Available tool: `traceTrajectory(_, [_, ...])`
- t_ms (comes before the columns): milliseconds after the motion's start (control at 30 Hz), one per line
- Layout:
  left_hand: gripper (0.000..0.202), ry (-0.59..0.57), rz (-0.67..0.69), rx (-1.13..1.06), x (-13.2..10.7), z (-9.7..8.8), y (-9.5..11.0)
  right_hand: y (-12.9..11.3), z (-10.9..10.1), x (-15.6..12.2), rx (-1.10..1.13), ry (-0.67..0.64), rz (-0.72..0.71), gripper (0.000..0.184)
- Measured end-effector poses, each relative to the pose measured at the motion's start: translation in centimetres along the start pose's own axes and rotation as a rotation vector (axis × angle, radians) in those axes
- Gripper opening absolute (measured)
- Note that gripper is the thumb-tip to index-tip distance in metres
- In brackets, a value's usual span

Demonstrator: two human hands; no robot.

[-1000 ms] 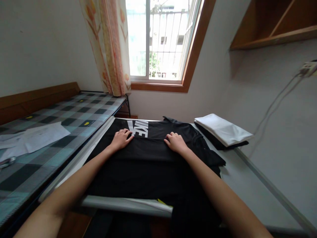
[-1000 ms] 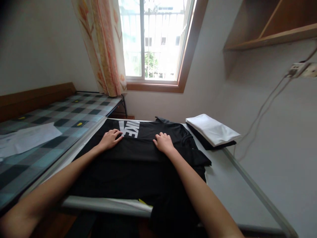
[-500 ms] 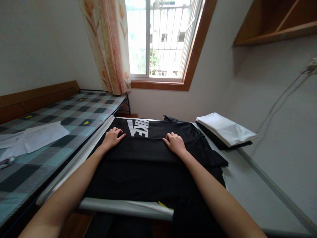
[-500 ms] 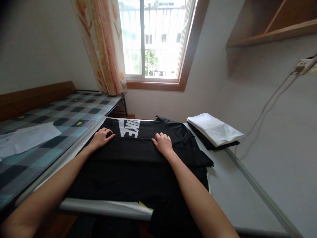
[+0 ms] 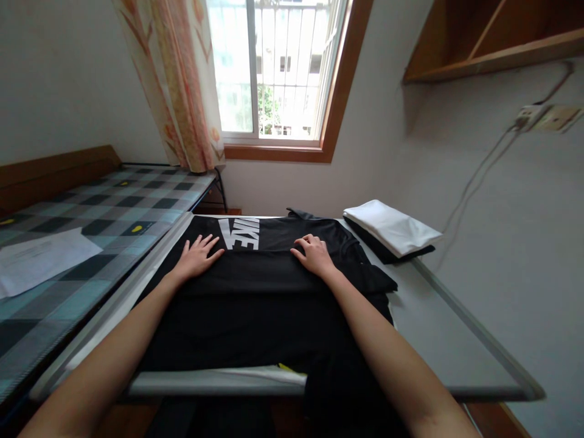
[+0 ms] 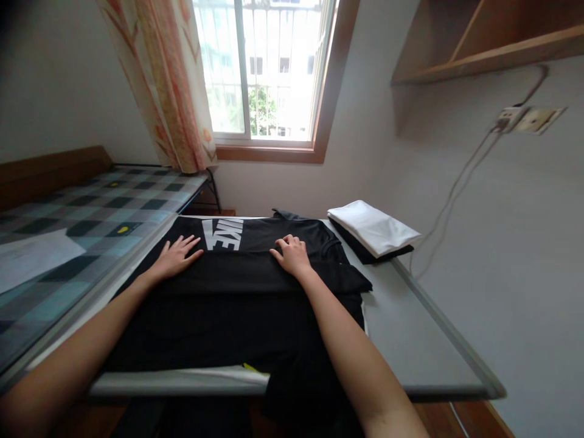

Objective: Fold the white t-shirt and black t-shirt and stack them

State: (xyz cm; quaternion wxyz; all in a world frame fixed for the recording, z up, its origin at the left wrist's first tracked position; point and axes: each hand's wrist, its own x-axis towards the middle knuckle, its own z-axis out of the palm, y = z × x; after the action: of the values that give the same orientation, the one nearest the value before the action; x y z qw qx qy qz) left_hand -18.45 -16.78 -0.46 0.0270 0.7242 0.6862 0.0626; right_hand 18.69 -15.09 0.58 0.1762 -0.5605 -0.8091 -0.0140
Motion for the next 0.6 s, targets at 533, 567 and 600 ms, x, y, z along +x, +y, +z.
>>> traceTrajectory(533, [0.073,-0.04,-0.032,0.042,-0.1,-0.2,-0.3,1.5,0.2,0.0,-0.012,-0.11,0.08,0.06])
traceTrajectory(567, [0.074,-0.041,-0.036,0.046,-0.1,-0.2,-0.3,1.5,0.2,0.0,-0.014,-0.129,0.084,0.06])
traceTrajectory(600, [0.074,-0.042,-0.04,0.049,-0.1,-0.2,-0.3,1.4,0.3,0.0,-0.016,-0.142,0.088,0.061])
